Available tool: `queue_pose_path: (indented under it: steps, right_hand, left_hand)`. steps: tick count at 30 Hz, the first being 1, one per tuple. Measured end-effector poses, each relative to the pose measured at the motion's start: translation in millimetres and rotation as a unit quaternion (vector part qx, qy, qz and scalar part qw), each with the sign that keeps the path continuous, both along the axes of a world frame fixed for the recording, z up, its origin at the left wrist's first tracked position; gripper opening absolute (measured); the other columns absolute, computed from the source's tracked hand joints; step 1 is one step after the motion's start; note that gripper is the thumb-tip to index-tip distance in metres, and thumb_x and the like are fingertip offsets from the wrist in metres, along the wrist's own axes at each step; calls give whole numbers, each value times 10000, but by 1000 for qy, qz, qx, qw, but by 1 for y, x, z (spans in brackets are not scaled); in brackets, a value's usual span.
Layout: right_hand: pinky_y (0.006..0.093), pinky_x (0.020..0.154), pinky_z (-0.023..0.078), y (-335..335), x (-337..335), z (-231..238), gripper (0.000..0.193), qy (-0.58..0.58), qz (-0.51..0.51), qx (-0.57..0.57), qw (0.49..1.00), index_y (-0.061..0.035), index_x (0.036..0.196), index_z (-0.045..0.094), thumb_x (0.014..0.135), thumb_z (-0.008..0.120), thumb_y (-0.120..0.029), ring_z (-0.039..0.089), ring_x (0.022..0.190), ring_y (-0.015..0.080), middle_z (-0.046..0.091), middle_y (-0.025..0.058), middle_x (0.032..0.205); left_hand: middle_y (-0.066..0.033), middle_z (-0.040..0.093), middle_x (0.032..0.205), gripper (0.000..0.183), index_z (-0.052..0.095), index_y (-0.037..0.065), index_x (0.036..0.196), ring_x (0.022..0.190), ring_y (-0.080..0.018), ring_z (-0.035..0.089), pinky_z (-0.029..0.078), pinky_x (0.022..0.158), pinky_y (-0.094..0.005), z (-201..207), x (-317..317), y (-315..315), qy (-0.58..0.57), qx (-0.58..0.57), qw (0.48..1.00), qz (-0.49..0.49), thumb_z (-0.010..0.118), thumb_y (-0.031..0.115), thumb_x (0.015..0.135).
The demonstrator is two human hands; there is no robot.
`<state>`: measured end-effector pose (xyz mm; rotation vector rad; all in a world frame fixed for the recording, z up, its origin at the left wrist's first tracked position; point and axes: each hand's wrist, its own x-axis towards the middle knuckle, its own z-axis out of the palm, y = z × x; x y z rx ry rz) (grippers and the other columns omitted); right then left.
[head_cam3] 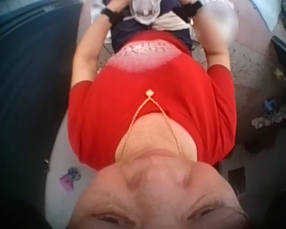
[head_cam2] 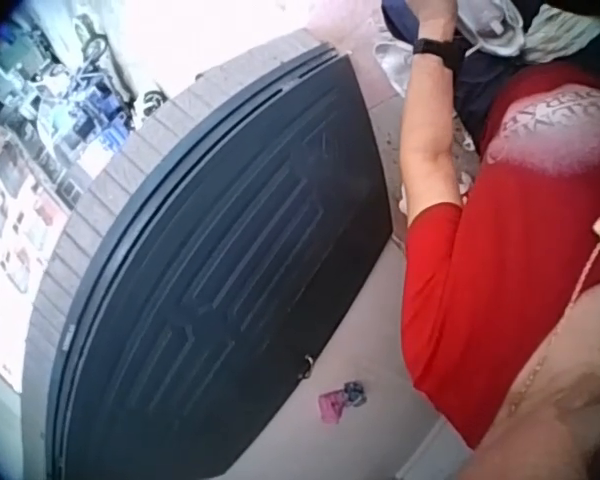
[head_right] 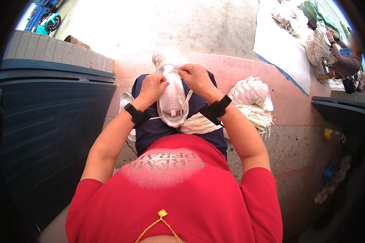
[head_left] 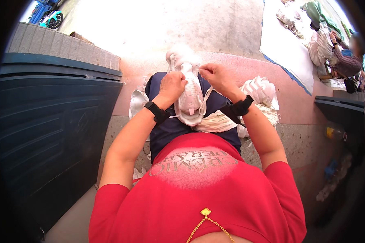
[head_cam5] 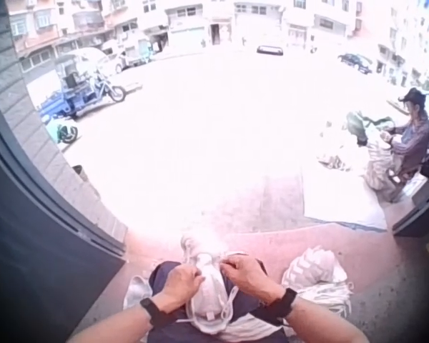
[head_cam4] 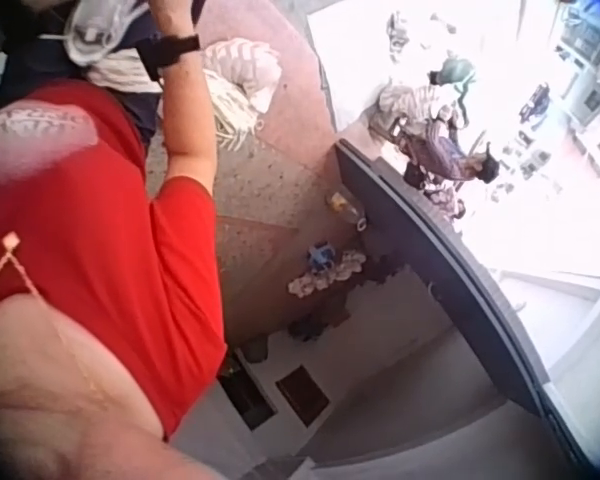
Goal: The recorder is threading laces into white shoes and bundling them.
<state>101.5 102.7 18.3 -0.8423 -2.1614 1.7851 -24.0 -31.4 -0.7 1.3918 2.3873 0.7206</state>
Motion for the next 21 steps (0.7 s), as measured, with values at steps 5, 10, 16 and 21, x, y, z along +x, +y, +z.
queue_pose_path:
  steps: [5,10,16,21]
  right_hand:
    - [370,693,442,-12,-6,-14,165,-41,76,208,974,-13,815,616,779,526,-146,569,773,324,586,187,795]
    - [407,716,436,-22,-10,-14,153,-54,70,261,961,-12,775,607,770,511,-132,554,787,335,570,173,799]
    - [400,710,447,-25,-16,-16,130,-72,103,321,939,-2,739,594,745,508,-100,550,808,329,563,171,782]
    - [399,686,442,-20,-20,-26,94,-7,129,379,916,0,729,578,738,514,-69,535,784,327,545,157,798]
  left_hand:
    - [-159,614,671,152,650,18,725,640,-254,617,478,601,-317,3,-2,7,-88,-23,994,57,656,151,652]
    - [-126,633,666,161,659,12,742,610,-167,615,473,583,-268,3,-1,5,-165,-15,980,109,652,152,663]
    - [-96,641,675,169,659,4,744,598,-123,594,467,572,-248,4,-3,4,-198,-40,972,116,666,156,671]
    - [-92,639,674,170,659,6,754,592,-115,588,464,567,-243,7,-2,4,-208,-32,969,127,670,160,682]
